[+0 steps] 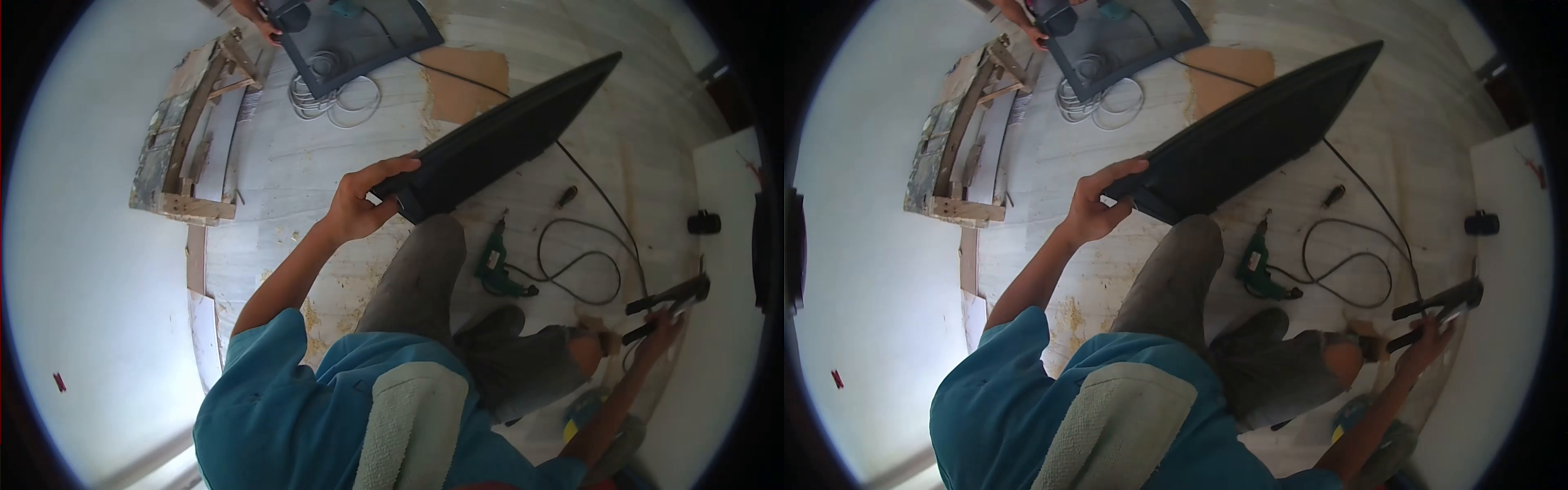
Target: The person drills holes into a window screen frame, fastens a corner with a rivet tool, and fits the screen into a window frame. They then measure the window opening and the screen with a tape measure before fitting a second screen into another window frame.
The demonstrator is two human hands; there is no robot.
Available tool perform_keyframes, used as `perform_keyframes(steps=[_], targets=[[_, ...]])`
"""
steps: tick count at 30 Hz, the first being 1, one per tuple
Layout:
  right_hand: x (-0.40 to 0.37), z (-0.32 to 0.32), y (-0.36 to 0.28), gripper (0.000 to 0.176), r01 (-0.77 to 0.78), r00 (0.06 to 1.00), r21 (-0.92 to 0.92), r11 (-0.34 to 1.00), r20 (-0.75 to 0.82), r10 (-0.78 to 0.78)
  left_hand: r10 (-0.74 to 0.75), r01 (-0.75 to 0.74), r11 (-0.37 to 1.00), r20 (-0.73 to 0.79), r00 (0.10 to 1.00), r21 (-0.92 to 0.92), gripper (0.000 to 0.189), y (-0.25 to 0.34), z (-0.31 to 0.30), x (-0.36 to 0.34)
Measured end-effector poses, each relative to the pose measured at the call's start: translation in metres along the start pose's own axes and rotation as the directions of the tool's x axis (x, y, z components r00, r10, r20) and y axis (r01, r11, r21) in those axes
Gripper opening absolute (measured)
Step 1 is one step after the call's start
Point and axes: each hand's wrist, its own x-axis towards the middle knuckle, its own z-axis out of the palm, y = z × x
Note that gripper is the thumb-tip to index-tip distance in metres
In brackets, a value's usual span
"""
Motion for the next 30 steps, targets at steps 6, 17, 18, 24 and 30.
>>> perform_keyframes(steps=[6,17,18,24,30], targets=[[-0.066,0.077,-0.066,0.013,-0.160,0.974,0.106,0.981,0.177,0.139,0.056,-0.056,0.998,0.018,0.998,-0.020,0.057,-0.004,0.004,0.000],[-0.269,0.229,-0.118,0.016,-0.718,0.501,0.184,0.671,0.806,0.315,0.164,-0.161,0.986,0.047,0.985,-0.051,0.056,-0.012,-0.005,0.005],[-0.273,0.231,-0.113,0.018,-0.701,0.486,0.151,0.697,0.817,0.311,0.191,-0.188,0.980,0.042,0.981,-0.066,0.055,-0.014,-0.005,0.006],[-0.280,0.238,-0.113,0.022,-0.678,0.468,0.081,0.731,0.814,0.344,0.203,-0.200,0.977,0.043,0.978,-0.080,0.053,-0.016,-0.001,0.004],[-0.283,0.239,-0.118,0.022,-0.653,0.492,0.114,0.749,0.815,0.306,0.215,-0.211,0.974,0.042,0.976,-0.084,0.052,-0.018,-0.004,0.005]])
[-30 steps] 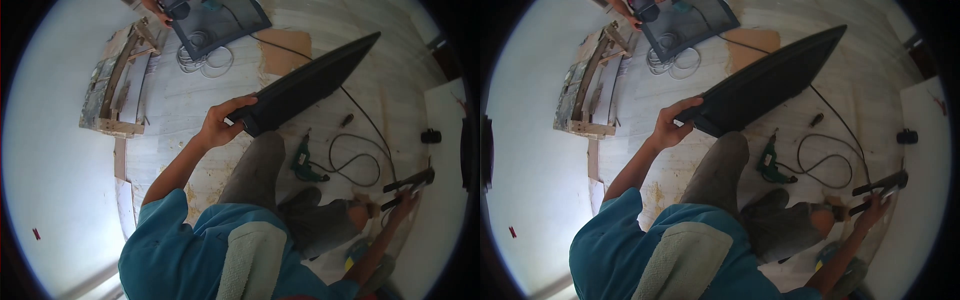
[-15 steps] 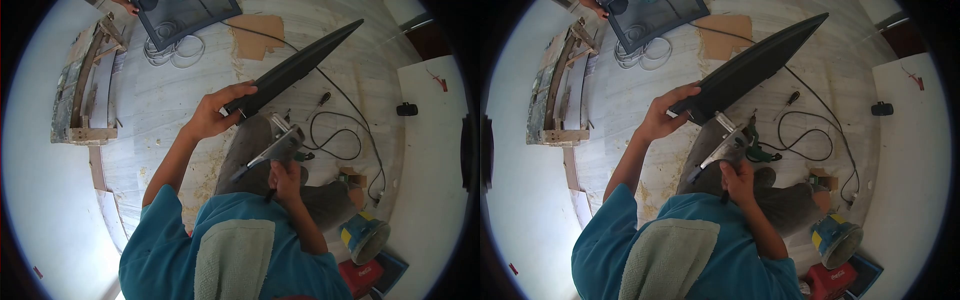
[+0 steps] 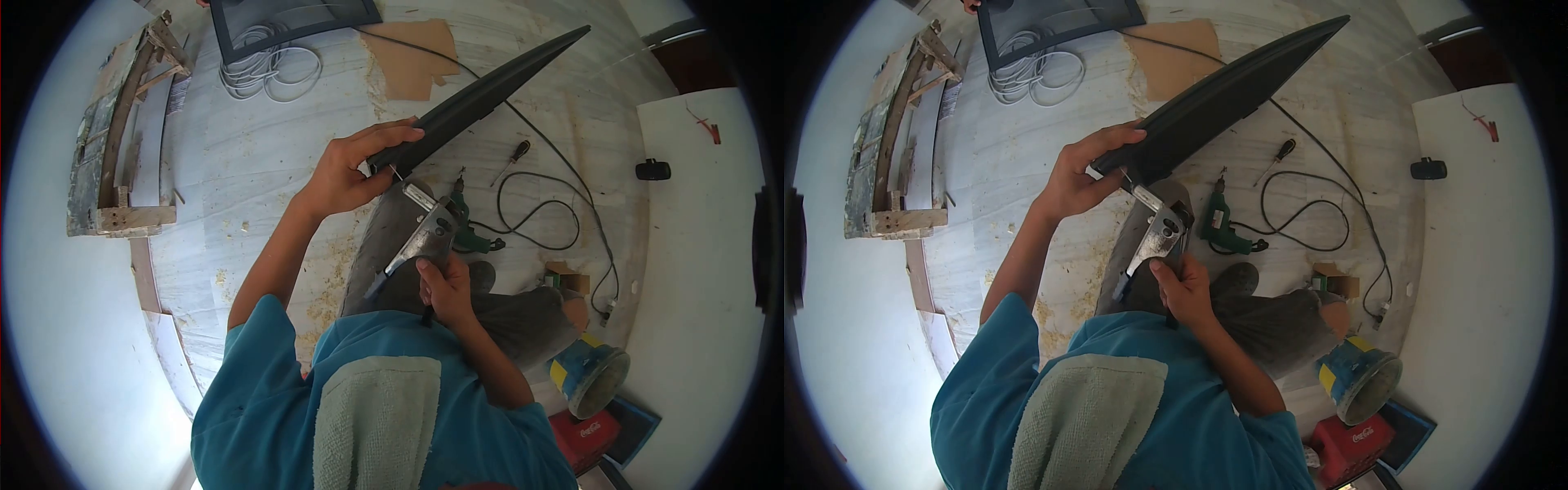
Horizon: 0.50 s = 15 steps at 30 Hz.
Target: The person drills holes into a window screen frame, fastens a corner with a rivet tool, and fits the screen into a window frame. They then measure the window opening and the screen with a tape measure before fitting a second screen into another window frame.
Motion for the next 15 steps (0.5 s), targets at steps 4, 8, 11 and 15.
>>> perform_keyframes(steps=[4,8,11,15], targets=[[0.0026,0.0018,0.0063,0.019,0.030,0.999,-0.010,1.000,-0.015,-0.030,0.000,0.000,1.000,-0.010,1.000,0.011,0.053,-0.0018,-0.0008,-0.0004],[0.0028,0.0042,0.0071,0.020,0.041,0.999,0.007,0.999,-0.017,-0.041,0.010,-0.010,1.000,-0.021,1.000,0.020,0.052,-0.0023,-0.0018,0.0003],[0.0037,0.0062,0.0054,0.022,0.055,0.998,0.005,0.998,-0.014,-0.055,0.024,-0.024,1.000,-0.024,0.999,0.014,0.053,-0.0053,-0.0009,0.0000],[0.0059,0.0041,0.0087,0.022,0.060,0.998,0.005,0.998,-0.009,-0.060,-0.004,0.004,1.000,-0.024,1.000,0.002,0.053,-0.0047,-0.0001,-0.0004]])
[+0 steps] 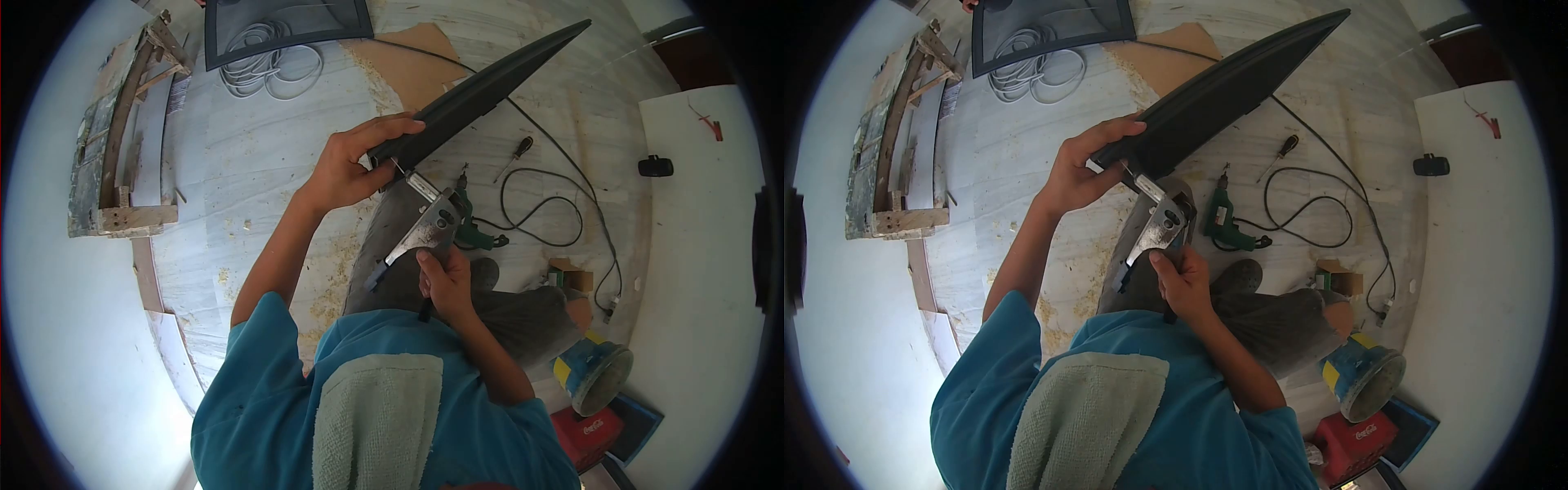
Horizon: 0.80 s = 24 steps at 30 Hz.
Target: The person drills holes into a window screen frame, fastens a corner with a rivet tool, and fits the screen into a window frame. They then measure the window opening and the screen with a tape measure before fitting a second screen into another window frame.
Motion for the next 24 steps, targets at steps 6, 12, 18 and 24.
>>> perform_keyframes(steps=[6,12,18,24], targets=[[0.002,0.001,0.002,0.023,-0.007,1.000,0.000,1.000,-0.003,0.007,0.004,-0.004,1.000,-0.008,1.000,0.015,0.053,0.002,-0.001,0.000],[0.000,0.002,0.000,0.024,-0.013,1.000,0.004,1.000,0.012,0.013,0.007,-0.007,1.000,-0.008,1.000,0.021,0.053,0.002,0.000,0.000],[0.004,0.003,0.000,0.022,-0.058,0.997,-0.018,0.998,0.058,0.059,-0.007,0.008,1.000,0.042,0.999,-0.006,0.060,0.010,-0.003,-0.001],[0.018,0.001,-0.018,0.020,-0.333,0.881,-0.344,0.878,0.219,0.420,-0.033,0.042,0.997,0.127,0.991,-0.065,0.072,0.023,0.003,-0.004]])
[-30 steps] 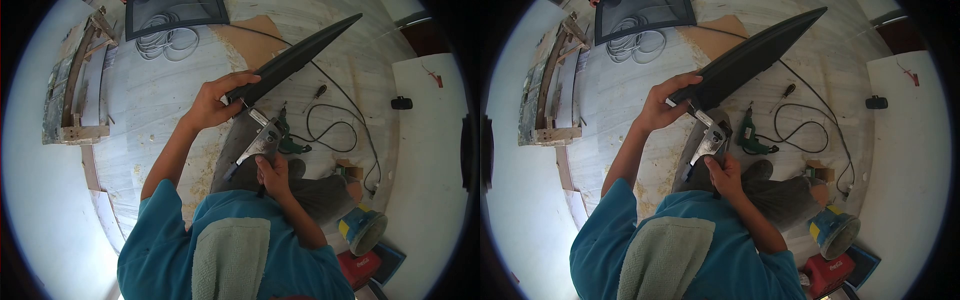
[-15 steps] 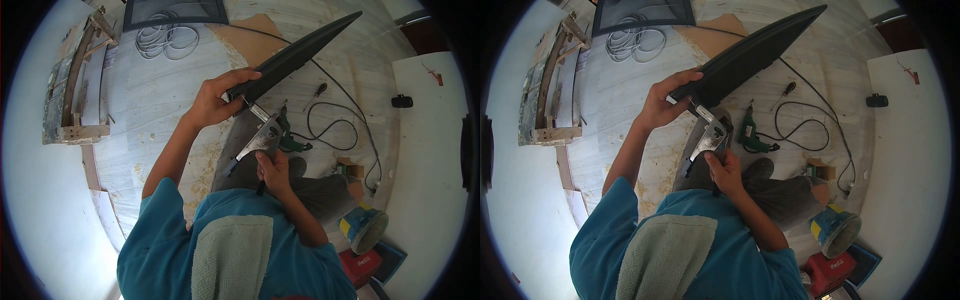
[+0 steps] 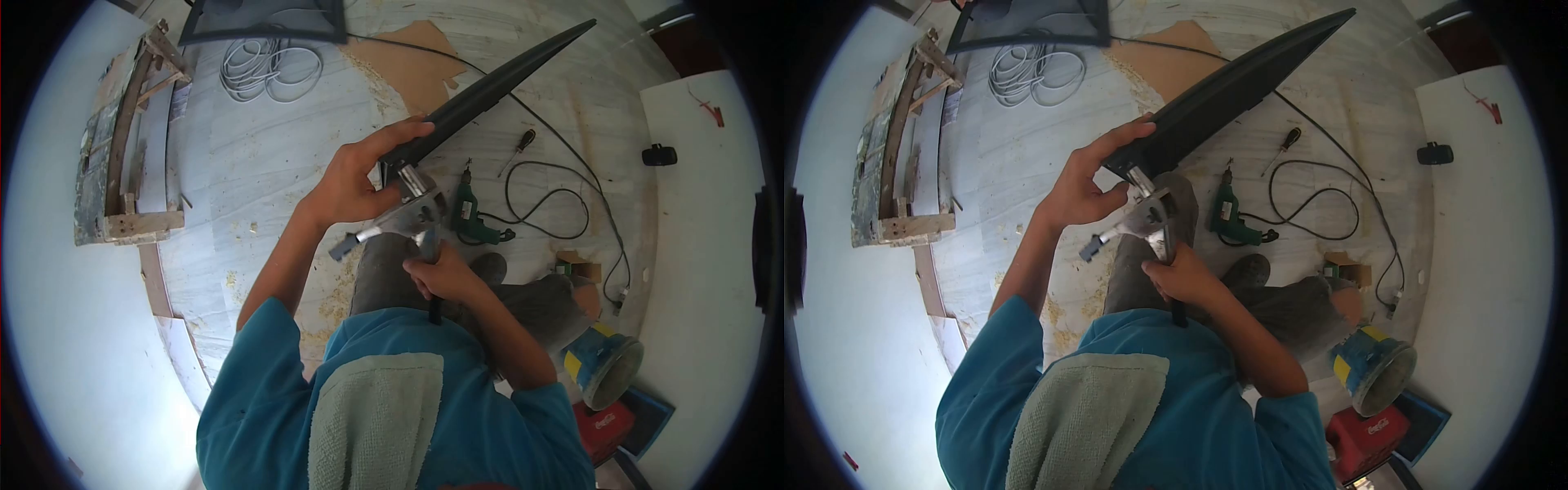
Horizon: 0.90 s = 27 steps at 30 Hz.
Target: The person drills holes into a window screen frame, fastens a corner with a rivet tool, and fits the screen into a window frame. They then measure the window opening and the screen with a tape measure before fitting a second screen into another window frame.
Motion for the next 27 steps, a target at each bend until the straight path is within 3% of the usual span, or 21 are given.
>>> perform_keyframes(steps=[4,5,7,10,11,13,16,20,22,25,26,27], targets=[[0.009,-0.003,-0.010,0.016,-0.119,0.984,-0.027,0.993,0.128,0.121,-0.077,0.073,0.994,-0.044,0.996,-0.083,0.072,-0.008,0.000,-0.002],[0.011,0.000,-0.009,0.013,-0.043,0.996,0.005,0.999,0.079,0.042,-0.112,0.104,0.987,-0.056,0.992,-0.124,0.072,-0.010,0.000,-0.001],[0.021,0.013,-0.005,0.010,0.111,0.994,0.055,0.992,-0.023,-0.110,-0.041,0.034,0.996,-0.086,0.995,-0.081,0.068,-0.009,0.003,0.001],[0.037,0.039,0.002,0.020,0.369,0.923,0.514,0.774,-0.106,-0.370,0.000,-0.008,0.997,-0.106,0.994,-0.073,0.066,-0.008,0.004,0.002],[0.039,0.045,0.003,0.021,0.390,0.900,0.562,0.729,-0.068,-0.429,0.002,-0.011,0.997,-0.105,0.994,-0.082,0.066,-0.009,0.004,0.002],[0.041,0.055,0.004,0.024,0.414,0.839,0.657,0.630,-0.007,-0.544,-0.006,-0.006,0.994,-0.109,0.994,-0.108,0.067,-0.010,0.006,0.001],[0.038,0.055,-0.004,0.017,0.279,0.863,0.802,0.529,0.032,-0.504,-0.030,0.012,0.987,-0.111,0.993,-0.159,0.066,-0.014,0.010,0.000],[0.049,0.070,0.000,0.012,0.287,0.934,0.748,0.599,-0.078,-0.350,-0.042,0.030,0.989,-0.084,0.996,-0.145,0.072,-0.017,0.013,-0.001],[0.041,0.065,-0.013,0.012,0.275,0.950,0.658,0.701,-0.073,-0.304,-0.062,0.049,0.982,-0.071,0.996,-0.181,0.066,-0.013,0.012,0.000],[0.038,0.061,0.000,0.014,0.291,0.957,0.593,0.751,-0.177,-0.231,-0.065,0.059,0.986,-0.034,0.997,-0.154,0.062,-0.012,0.010,0.003],[0.030,0.039,0.005,0.022,0.135,0.985,0.492,0.860,0.028,-0.171,-0.065,0.062,0.989,-0.016,0.998,-0.136,0.061,-0.012,0.011,0.002],[0.020,0.021,0.006,0.026,0.029,0.991,0.308,0.951,0.112,-0.067,-0.042,0.041,0.992,-0.004,0.999,-0.122,0.060,-0.012,0.012,0.003]])
